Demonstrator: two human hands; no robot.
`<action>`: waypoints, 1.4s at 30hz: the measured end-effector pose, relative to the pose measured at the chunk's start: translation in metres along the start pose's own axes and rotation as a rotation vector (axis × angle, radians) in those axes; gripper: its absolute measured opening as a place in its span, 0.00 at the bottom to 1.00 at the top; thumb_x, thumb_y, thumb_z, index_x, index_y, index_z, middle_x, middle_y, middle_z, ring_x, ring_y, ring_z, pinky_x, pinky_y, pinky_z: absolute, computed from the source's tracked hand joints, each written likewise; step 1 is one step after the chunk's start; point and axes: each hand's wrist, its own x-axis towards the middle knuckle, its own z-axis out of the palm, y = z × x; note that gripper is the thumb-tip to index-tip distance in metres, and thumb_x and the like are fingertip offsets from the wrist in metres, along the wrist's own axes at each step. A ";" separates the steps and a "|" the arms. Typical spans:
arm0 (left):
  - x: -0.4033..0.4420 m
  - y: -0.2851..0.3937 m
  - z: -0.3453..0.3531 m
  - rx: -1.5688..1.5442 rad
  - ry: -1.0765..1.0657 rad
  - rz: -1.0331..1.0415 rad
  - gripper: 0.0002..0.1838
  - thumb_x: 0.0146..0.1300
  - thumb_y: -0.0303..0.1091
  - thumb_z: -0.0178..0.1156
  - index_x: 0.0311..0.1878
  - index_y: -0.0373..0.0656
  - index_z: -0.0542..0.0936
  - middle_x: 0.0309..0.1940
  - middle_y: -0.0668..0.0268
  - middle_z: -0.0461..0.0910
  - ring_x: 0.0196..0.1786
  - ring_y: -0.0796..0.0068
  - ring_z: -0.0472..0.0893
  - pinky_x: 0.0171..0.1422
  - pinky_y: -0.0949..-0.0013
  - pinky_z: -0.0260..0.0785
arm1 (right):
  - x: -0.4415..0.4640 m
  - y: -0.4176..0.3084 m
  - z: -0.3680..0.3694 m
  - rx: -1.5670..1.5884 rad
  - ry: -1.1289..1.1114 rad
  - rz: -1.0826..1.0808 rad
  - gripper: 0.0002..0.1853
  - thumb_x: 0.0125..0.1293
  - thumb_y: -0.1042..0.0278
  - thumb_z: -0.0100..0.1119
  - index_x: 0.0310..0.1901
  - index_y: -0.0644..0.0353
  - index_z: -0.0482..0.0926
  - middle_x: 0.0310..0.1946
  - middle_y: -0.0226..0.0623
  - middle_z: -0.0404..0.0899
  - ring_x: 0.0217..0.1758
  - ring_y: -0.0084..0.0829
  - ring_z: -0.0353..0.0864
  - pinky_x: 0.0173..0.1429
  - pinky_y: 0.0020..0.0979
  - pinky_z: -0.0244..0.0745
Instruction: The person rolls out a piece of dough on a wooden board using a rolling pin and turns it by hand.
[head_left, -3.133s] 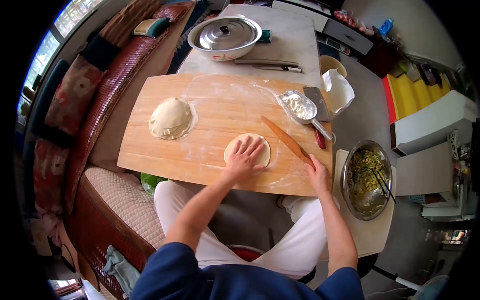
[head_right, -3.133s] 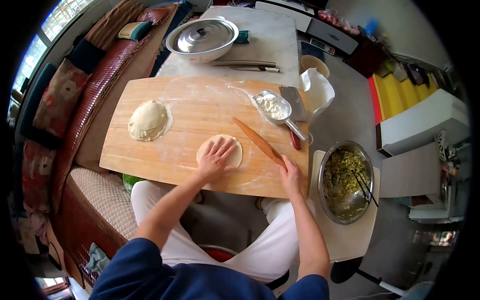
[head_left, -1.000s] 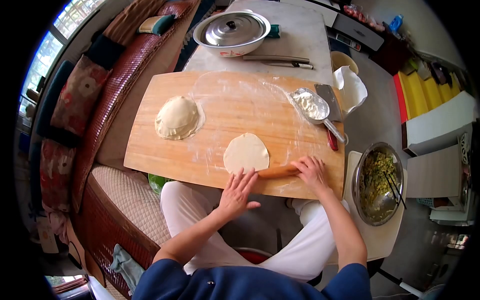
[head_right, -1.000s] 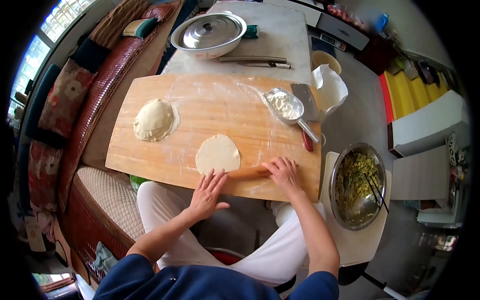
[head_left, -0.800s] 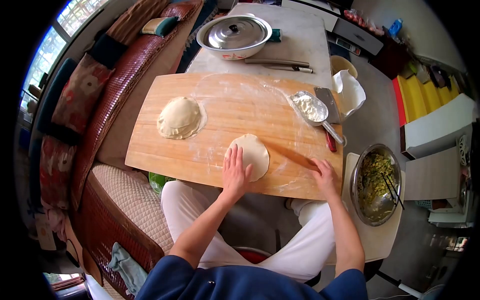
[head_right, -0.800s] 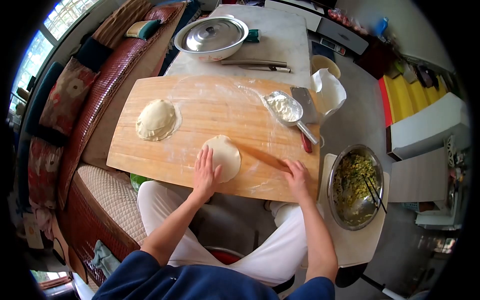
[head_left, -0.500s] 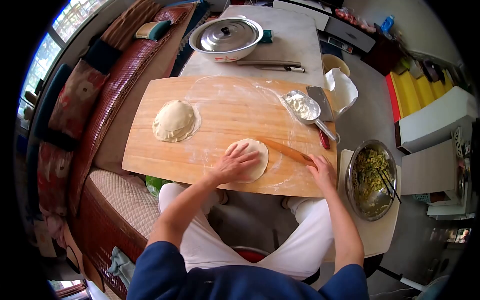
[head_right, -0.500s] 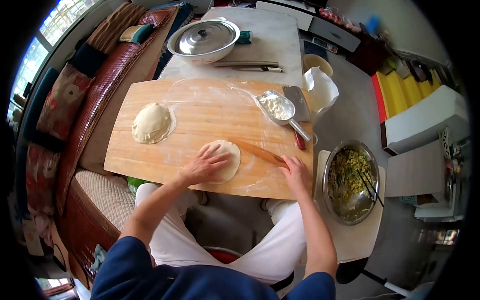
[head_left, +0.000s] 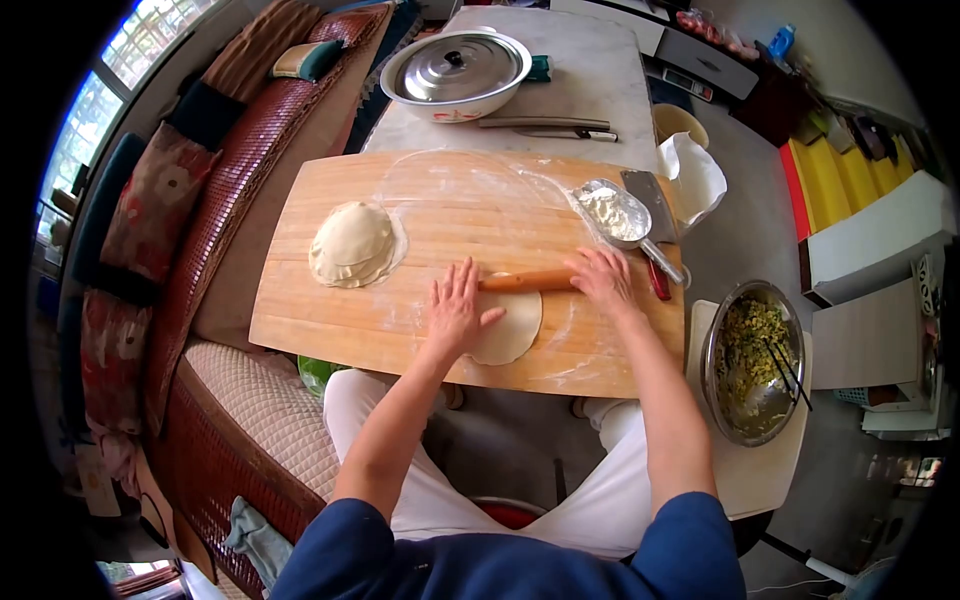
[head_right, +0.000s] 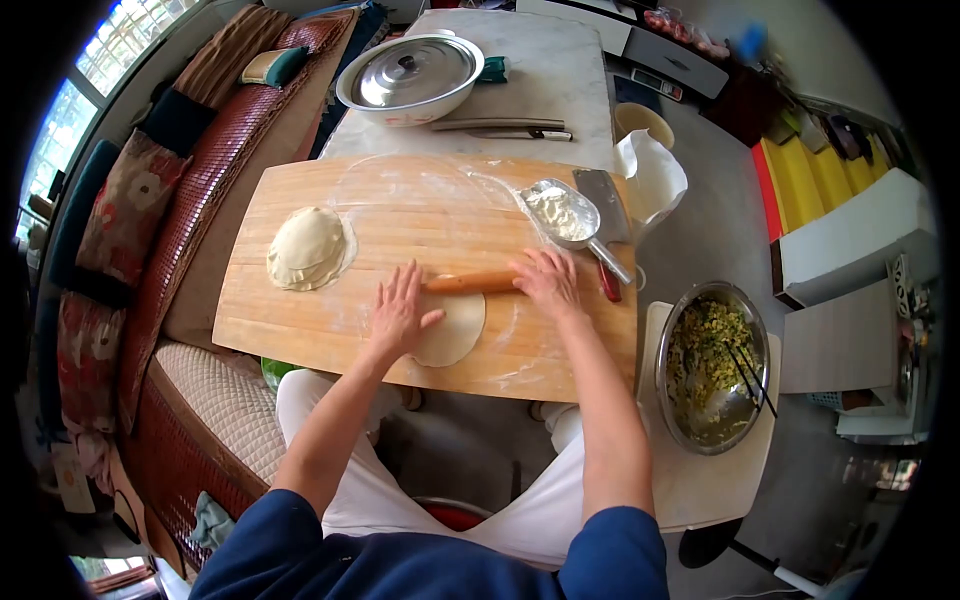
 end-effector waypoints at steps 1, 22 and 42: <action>-0.011 0.005 -0.002 -0.012 -0.022 0.035 0.53 0.58 0.61 0.66 0.79 0.40 0.58 0.82 0.61 0.53 0.82 0.53 0.53 0.82 0.42 0.47 | -0.008 -0.001 -0.006 0.014 -0.015 0.006 0.21 0.59 0.59 0.71 0.56 0.38 0.84 0.60 0.26 0.77 0.68 0.34 0.70 0.73 0.47 0.58; -0.006 0.006 -0.010 -0.099 -0.132 0.484 0.45 0.58 0.52 0.68 0.77 0.48 0.63 0.80 0.64 0.57 0.83 0.52 0.51 0.84 0.43 0.43 | -0.118 0.003 -0.089 0.257 0.018 0.380 0.22 0.61 0.65 0.70 0.58 0.54 0.82 0.48 0.39 0.83 0.52 0.43 0.82 0.55 0.38 0.76; 0.029 0.039 0.035 -0.057 0.203 -0.086 0.44 0.67 0.58 0.59 0.78 0.43 0.61 0.82 0.61 0.54 0.83 0.54 0.53 0.83 0.46 0.47 | -0.047 0.003 -0.022 0.389 0.029 0.386 0.20 0.65 0.60 0.67 0.58 0.53 0.82 0.52 0.40 0.82 0.55 0.45 0.82 0.57 0.40 0.76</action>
